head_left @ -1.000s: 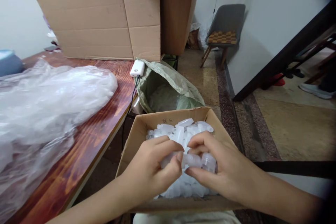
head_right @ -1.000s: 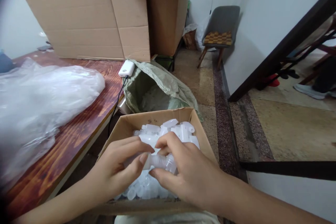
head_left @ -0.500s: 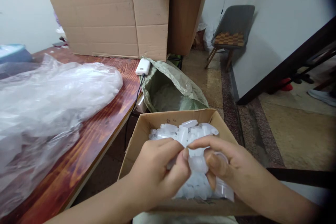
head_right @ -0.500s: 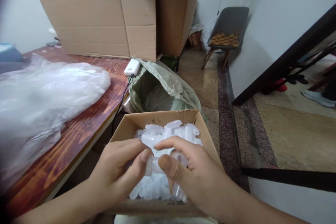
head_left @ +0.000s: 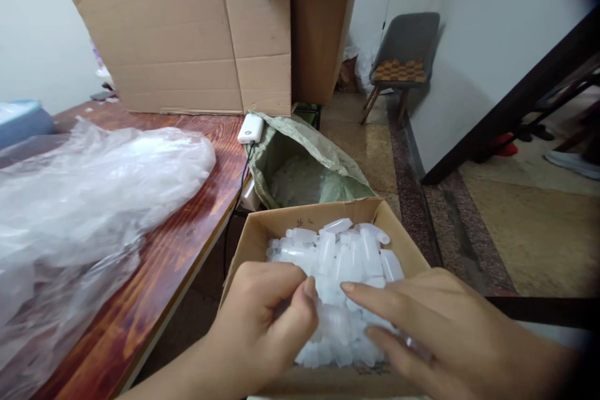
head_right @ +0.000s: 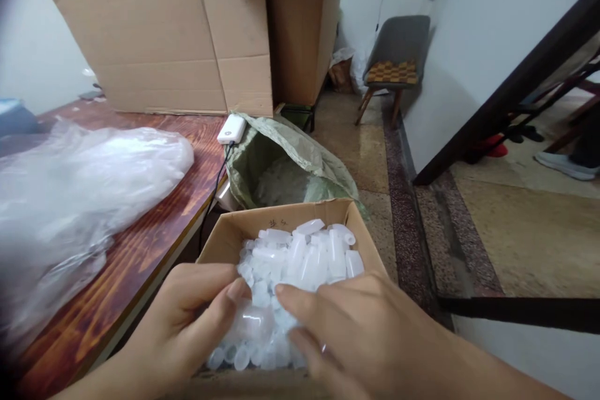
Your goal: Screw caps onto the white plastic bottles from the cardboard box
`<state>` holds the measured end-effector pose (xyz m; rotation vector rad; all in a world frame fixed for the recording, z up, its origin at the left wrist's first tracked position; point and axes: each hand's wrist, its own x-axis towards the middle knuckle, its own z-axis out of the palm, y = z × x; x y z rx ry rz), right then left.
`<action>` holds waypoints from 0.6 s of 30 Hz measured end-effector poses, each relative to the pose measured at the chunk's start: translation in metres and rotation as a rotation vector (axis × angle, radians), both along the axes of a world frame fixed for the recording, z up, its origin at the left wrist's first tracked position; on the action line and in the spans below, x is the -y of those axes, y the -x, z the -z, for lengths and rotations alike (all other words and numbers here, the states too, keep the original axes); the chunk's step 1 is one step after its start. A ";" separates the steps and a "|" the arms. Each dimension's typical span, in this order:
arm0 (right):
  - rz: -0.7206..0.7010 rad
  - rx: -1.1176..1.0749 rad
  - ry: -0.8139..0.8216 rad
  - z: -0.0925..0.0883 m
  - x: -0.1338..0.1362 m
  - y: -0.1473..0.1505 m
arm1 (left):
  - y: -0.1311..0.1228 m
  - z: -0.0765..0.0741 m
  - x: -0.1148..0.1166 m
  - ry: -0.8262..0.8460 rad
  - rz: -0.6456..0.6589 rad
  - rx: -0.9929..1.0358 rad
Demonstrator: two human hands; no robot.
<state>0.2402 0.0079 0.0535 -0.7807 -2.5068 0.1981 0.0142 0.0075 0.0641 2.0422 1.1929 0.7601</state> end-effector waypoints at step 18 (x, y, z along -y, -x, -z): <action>0.439 -1.114 1.637 0.018 -0.010 -0.005 | -0.043 0.086 -0.088 0.012 0.089 -0.593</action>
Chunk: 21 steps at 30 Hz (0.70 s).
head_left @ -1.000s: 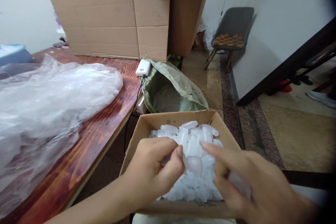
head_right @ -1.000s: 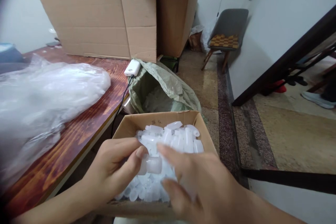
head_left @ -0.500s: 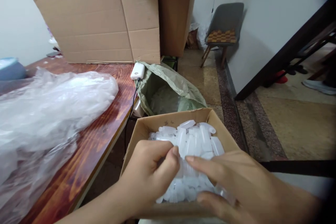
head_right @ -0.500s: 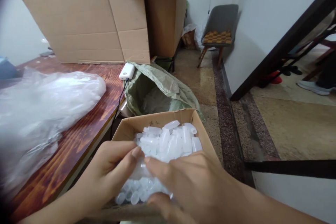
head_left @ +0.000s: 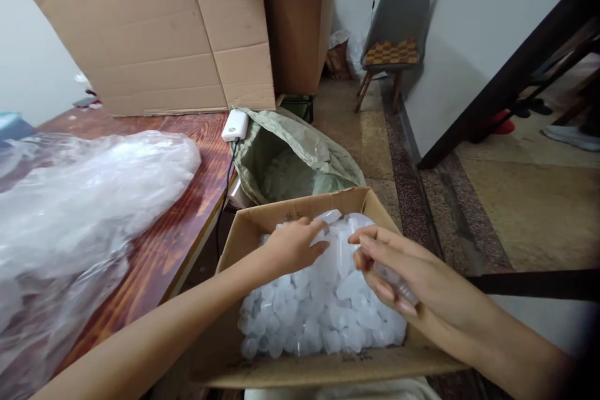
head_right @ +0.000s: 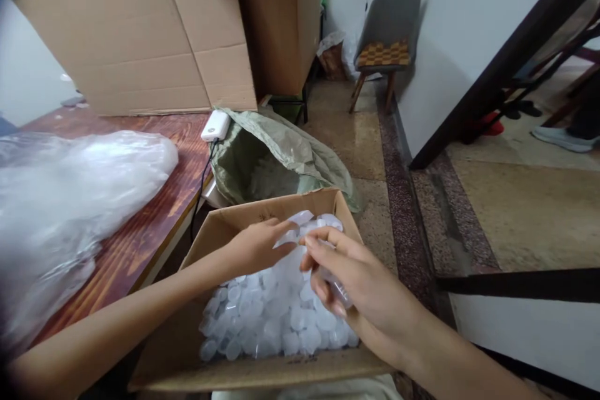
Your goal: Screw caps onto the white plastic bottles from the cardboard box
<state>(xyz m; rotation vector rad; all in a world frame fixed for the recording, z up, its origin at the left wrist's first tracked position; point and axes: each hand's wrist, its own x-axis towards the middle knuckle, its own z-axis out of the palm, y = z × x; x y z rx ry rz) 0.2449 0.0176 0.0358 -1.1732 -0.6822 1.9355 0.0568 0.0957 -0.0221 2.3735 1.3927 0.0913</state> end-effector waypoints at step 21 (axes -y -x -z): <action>-0.069 1.019 -1.480 -0.006 0.010 -0.006 | 0.001 -0.082 0.077 0.621 -0.527 0.964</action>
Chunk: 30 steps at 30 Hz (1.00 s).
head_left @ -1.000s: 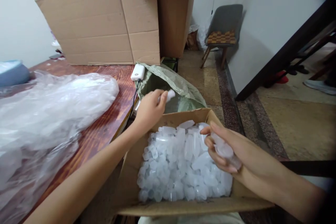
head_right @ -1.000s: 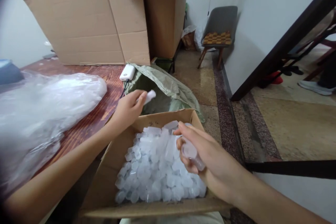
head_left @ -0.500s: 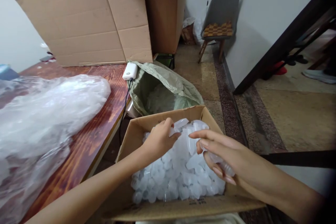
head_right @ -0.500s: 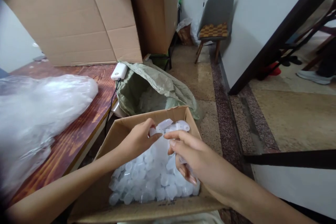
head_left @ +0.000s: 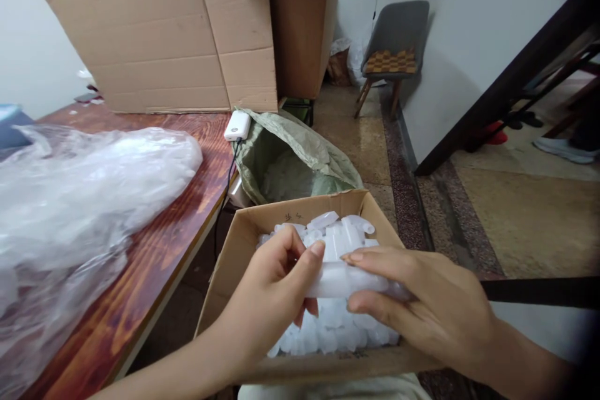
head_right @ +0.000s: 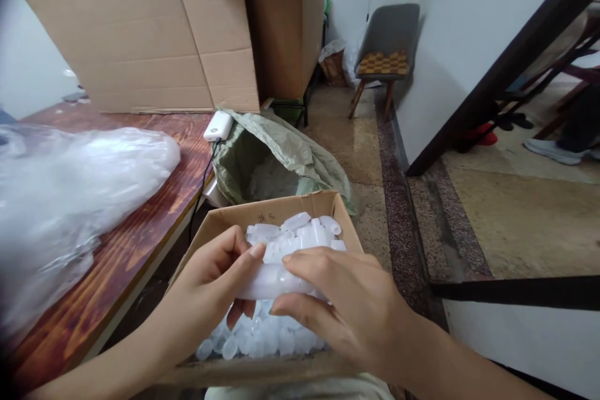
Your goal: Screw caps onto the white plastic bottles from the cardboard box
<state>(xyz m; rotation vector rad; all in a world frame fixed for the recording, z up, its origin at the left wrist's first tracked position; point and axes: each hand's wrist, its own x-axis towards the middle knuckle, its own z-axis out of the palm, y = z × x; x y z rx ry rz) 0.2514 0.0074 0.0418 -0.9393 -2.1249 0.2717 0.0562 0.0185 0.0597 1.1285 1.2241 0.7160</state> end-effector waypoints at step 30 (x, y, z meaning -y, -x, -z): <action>-0.184 0.201 0.030 -0.020 0.001 0.020 | 0.025 0.002 0.012 -0.045 0.283 -0.112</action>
